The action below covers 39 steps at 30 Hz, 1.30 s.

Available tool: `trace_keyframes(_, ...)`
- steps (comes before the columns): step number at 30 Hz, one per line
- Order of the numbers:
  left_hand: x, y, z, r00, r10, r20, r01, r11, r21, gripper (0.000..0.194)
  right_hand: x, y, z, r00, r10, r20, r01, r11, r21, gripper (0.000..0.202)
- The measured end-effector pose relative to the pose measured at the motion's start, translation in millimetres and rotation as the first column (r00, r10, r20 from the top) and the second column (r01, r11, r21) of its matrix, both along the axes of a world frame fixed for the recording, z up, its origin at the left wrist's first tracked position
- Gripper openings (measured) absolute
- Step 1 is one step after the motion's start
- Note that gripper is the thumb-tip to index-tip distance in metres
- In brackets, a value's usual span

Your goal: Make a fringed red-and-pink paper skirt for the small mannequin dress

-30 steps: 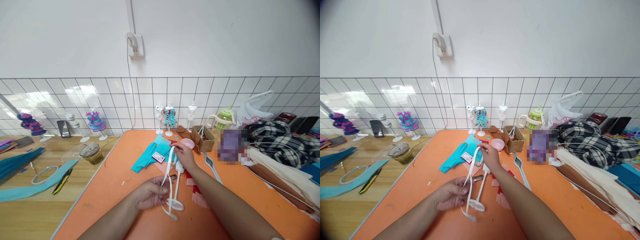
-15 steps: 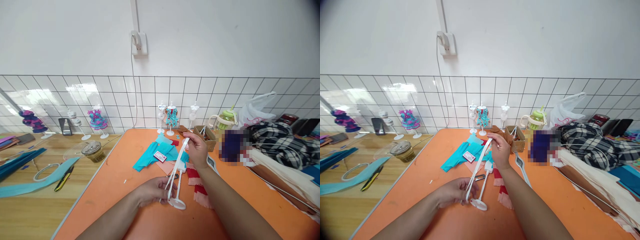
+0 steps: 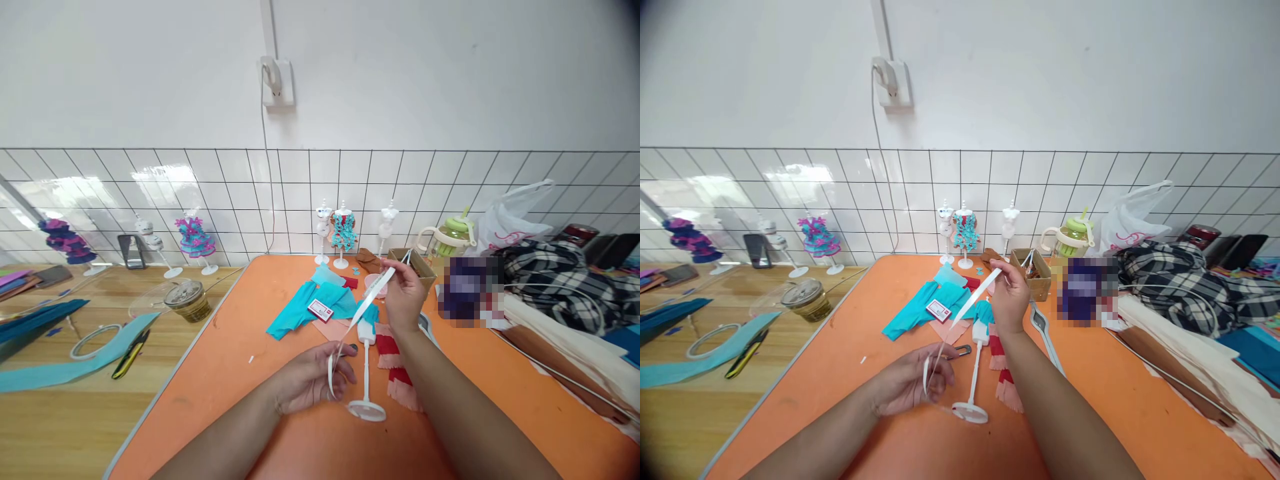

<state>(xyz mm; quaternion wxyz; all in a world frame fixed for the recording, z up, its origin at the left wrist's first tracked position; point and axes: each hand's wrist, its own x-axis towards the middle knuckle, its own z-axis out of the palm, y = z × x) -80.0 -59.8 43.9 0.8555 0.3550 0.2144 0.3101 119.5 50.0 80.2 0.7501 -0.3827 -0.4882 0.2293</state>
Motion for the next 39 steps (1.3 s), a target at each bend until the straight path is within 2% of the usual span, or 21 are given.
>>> trace_keyframes(6, 1.4, -0.2, 0.1, 0.999, 0.003, 0.036, -0.003, 1.000, -0.011, 0.058, 1.5, 1.0, 1.2, 0.994, 0.016, -0.112, -0.011, 0.999, 0.041, 0.015)
trace_keyframes(9, 0.9, 4.9, -6.9, 0.995, 0.066, 0.073, -0.059, 0.994, -0.093, 0.049, -0.2, -4.2, 7.0, 0.977, 0.035, -0.211, -0.012, 0.994, 0.106, 0.012)
trace_keyframes(12, -0.7, 10.0, -13.4, 0.989, 0.150, 0.018, -0.145, 0.977, -0.155, 0.037, 0.0, -10.8, 18.0, 0.965, 0.053, -0.257, -0.013, 0.988, 0.157, 0.009)
trace_keyframes(17, 0.9, 9.1, -16.4, 0.987, 0.092, -0.132, -0.114, 0.979, -0.171, 0.033, 6.5, -17.0, 36.3, 0.958, 0.028, -0.285, 0.026, 0.983, 0.184, 0.011)
trace_keyframes(19, 2.7, 8.4, -15.7, 0.974, 0.124, -0.187, -0.148, 0.982, -0.119, 0.032, 7.0, -20.9, 40.1, 0.969, 0.087, -0.231, -0.044, 0.981, 0.187, 0.008)
trace_keyframes(22, 3.3, 9.4, -11.1, 0.919, 0.312, -0.240, -0.305, 0.950, 0.066, 0.031, 0.5, -32.9, 40.5, 0.946, 0.316, -0.071, -0.307, 0.945, 0.111, 0.001)
trace_keyframes(23, 2.7, 9.9, -8.3, 0.896, 0.388, -0.217, -0.367, 0.921, 0.133, 0.034, -3.3, -38.0, 39.4, 0.909, 0.416, -0.012, -0.414, 0.908, 0.062, 0.003)
trace_keyframes(25, 0.6, 10.5, -1.9, 0.854, 0.507, -0.118, -0.471, 0.848, 0.243, 0.044, -12.3, -47.6, 36.0, 0.786, 0.612, 0.094, -0.609, 0.791, -0.057, 0.010)
trace_keyframes(27, -2.5, 10.3, 3.9, 0.843, 0.538, -0.009, -0.508, 0.801, 0.315, 0.058, -20.7, -53.9, 31.3, 0.649, 0.721, 0.244, -0.704, 0.690, -0.167, 0.018)
trace_keyframes(28, -4.2, 10.0, 5.7, 0.857, 0.515, 0.019, -0.490, 0.802, 0.341, 0.062, -23.9, -55.3, 28.5, 0.591, 0.733, 0.337, -0.715, 0.670, -0.202, 0.020)
trace_keyframes(30, -7.4, 9.6, 6.6, 0.906, 0.423, 0.028, -0.400, 0.832, 0.384, 0.058, -28.2, -55.0, 21.1, 0.502, 0.712, 0.491, -0.709, 0.664, -0.238, 0.022)
trace_keyframes(32, -9.1, 9.7, 4.2, 0.941, 0.338, 0.011, -0.315, 0.865, 0.391, 0.045, -29.9, -53.1, 11.4, 0.438, 0.736, 0.517, -0.723, 0.630, -0.283, 0.024)
trace_keyframes(34, -8.3, 10.6, 0.8, 0.957, 0.289, -0.018, -0.267, 0.904, 0.333, 0.035, -29.8, -52.4, -0.1, 0.394, 0.837, 0.380, -0.770, 0.526, -0.361, 0.028)
trace_keyframes(36, -5.8, 12.1, -1.1, 0.964, 0.264, -0.038, -0.250, 0.944, 0.215, 0.028, -27.8, -53.9, -11.7, 0.346, 0.932, 0.106, -0.831, 0.357, -0.426, 0.039)
trace_keyframes(37, -4.7, 13.2, -0.9, 0.958, 0.285, -0.029, -0.277, 0.948, 0.159, 0.025, -25.6, -55.2, -17.0, 0.330, 0.942, -0.061, -0.856, 0.271, -0.440, 0.048)
trace_keyframes(39, -4.3, 15.7, 1.1, 0.920, 0.393, 0.013, -0.392, 0.915, 0.094, 0.019, -17.9, -57.5, -26.2, 0.306, 0.883, -0.357, -0.880, 0.120, -0.459, 0.057)
